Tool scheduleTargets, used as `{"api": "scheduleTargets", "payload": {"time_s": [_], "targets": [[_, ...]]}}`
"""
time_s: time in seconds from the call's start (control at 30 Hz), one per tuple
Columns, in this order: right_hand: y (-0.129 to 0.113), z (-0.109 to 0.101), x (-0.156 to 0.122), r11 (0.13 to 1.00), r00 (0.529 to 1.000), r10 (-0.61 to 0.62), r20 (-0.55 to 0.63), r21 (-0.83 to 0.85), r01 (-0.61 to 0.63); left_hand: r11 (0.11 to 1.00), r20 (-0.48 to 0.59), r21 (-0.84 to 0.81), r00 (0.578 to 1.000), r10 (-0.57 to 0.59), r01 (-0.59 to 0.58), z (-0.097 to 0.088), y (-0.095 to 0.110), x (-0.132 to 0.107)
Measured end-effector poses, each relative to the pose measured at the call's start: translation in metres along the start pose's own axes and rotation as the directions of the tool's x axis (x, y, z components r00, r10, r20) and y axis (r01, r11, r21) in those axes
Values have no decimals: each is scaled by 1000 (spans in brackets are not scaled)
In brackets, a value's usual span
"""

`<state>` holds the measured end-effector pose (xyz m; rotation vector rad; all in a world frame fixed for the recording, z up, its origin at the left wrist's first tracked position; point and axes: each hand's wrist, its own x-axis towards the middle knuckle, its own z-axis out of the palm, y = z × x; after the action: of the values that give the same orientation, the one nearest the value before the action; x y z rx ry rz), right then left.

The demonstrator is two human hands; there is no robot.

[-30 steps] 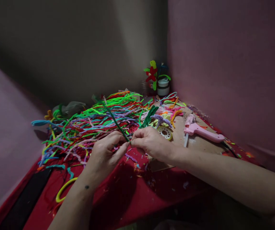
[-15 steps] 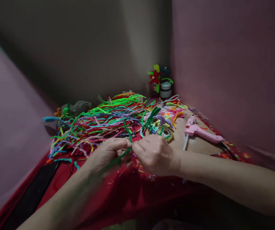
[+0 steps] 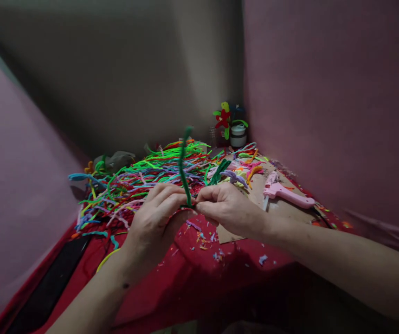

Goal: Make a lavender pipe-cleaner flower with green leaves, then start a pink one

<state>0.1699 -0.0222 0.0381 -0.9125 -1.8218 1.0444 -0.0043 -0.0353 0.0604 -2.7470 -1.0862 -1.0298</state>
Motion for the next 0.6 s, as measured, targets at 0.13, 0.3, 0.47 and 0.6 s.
{"api": "scheduleTargets", "payload": {"time_s": [0.13, 0.3, 0.47, 0.6], "targets": [[-2, 3, -4, 998, 1000, -16, -15, -62, 15, 987, 56, -73, 989, -139, 143, 5, 3, 1], [0, 8, -11, 828, 920, -385, -69, -466, 311, 549, 376, -543, 768, -519, 636, 8, 5, 9], [17, 12, -8, 652, 847, -531, -41, -659, 377, 345, 526, -592, 674, -518, 728, 9, -4, 16], [22, 11, 0, 810, 925, -351, -143, -543, 223, 612, 353, -465, 768, -535, 640, 9, -4, 14]]}}
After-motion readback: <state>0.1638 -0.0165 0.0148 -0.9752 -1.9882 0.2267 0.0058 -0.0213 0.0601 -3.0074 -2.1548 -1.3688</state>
